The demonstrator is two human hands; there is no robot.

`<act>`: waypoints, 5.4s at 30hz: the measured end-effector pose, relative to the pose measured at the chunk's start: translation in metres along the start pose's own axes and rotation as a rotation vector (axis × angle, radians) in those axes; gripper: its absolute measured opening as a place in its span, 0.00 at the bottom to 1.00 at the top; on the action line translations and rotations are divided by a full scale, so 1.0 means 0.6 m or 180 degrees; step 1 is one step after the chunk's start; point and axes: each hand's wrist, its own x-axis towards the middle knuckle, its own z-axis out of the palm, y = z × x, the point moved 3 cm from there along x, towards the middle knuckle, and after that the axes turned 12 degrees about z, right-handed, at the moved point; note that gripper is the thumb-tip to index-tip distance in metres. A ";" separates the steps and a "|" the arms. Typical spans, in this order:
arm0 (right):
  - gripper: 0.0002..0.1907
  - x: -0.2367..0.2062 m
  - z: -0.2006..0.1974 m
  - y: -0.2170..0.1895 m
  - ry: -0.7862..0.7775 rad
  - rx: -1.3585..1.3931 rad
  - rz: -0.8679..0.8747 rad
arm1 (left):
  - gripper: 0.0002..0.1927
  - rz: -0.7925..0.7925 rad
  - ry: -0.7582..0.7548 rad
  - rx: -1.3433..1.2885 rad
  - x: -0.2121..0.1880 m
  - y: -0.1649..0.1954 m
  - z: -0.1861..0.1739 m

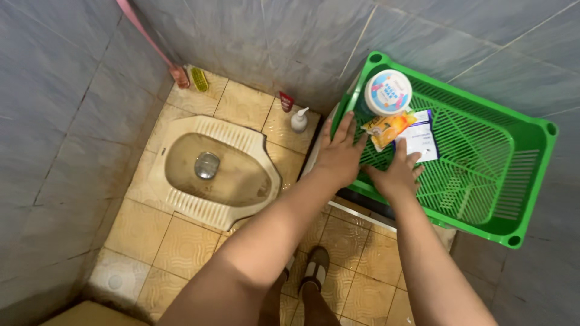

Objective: The person picks up several toiletries from a green basket in the bathroom, including bottles and tubes, and places them on a wall-mounted shelf. They then take two small packets from the basket, walk to a red cabinet, open it, and place the packets inside.

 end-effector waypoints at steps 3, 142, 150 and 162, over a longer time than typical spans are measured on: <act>0.68 -0.001 0.014 -0.041 0.0164 0.0222 -0.0227 | 0.33 -0.0074 0.0387 -0.0104 0.001 -0.004 0.014; 0.38 -0.333 -1.283 0.466 0.1282 0.5052 -0.3993 | 0.44 0.3492 0.2551 -0.3425 0.257 1.075 -0.826; 0.34 -0.340 -1.261 0.471 0.0571 0.4816 -0.4011 | 0.31 0.3471 0.3364 -0.3224 0.297 1.099 -0.815; 0.39 -0.296 -1.256 0.482 0.0785 0.4722 -0.3545 | 0.60 0.2638 0.3731 -0.2788 0.282 1.077 -0.810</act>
